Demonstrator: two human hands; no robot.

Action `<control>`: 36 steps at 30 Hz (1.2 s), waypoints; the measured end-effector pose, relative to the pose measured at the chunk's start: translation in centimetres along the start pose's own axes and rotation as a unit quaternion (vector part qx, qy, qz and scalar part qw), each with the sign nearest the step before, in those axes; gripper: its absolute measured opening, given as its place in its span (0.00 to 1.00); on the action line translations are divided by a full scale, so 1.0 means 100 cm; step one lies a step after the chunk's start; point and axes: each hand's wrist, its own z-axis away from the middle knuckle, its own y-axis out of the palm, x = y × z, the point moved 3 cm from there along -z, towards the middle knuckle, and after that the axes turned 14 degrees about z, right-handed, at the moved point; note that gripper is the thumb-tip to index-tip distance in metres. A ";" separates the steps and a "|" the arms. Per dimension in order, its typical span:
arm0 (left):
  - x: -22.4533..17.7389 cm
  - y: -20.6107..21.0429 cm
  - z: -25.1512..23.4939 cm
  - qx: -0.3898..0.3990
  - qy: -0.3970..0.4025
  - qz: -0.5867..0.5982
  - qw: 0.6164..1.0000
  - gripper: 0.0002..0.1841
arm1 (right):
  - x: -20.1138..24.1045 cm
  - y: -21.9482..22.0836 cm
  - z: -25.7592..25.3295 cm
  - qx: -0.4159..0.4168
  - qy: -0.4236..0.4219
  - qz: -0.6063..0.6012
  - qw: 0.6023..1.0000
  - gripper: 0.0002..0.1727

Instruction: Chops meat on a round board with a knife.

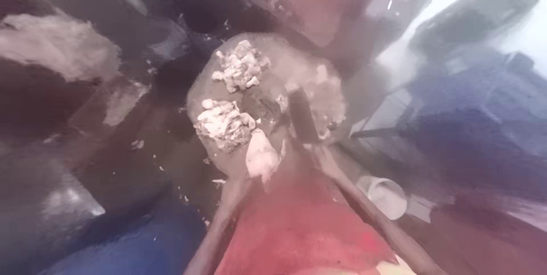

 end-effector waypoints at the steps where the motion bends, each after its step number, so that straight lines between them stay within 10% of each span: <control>1: 0.002 0.002 0.003 -0.023 -0.014 0.055 0.998 0.25 | -0.005 -0.002 0.006 0.008 0.024 -0.029 0.999 0.25; 5: -0.024 -0.004 0.017 -0.132 -0.001 0.405 0.905 0.33 | -0.015 -0.010 0.014 -0.035 0.050 -0.026 0.998 0.25; 10: -0.062 0.022 -0.001 -0.159 -0.041 0.263 0.951 0.62 | -0.025 -0.010 0.032 -0.056 -0.033 0.199 0.978 0.29; 14: -0.050 0.044 -0.006 -0.178 -0.030 0.123 0.976 0.53 | -0.054 -0.005 0.036 0.027 0.000 0.290 0.957 0.32; 23: -0.098 -0.025 0.000 -0.255 0.105 0.260 0.925 0.27 | -0.031 -0.008 0.043 -0.002 -0.028 0.212 0.977 0.26; 27: -0.087 -0.003 -0.045 -0.174 0.122 0.183 0.960 0.24 | -0.001 -0.008 0.052 -0.021 -0.071 0.201 0.977 0.28; 33: -0.048 0.026 -0.042 0.027 0.013 0.435 0.900 0.33 | -0.040 -0.011 0.059 -0.043 -0.016 0.282 0.958 0.31; 36: -0.072 0.011 -0.034 0.020 0.048 0.484 0.874 0.20 | -0.062 -0.011 0.052 -0.027 -0.005 0.315 0.949 0.31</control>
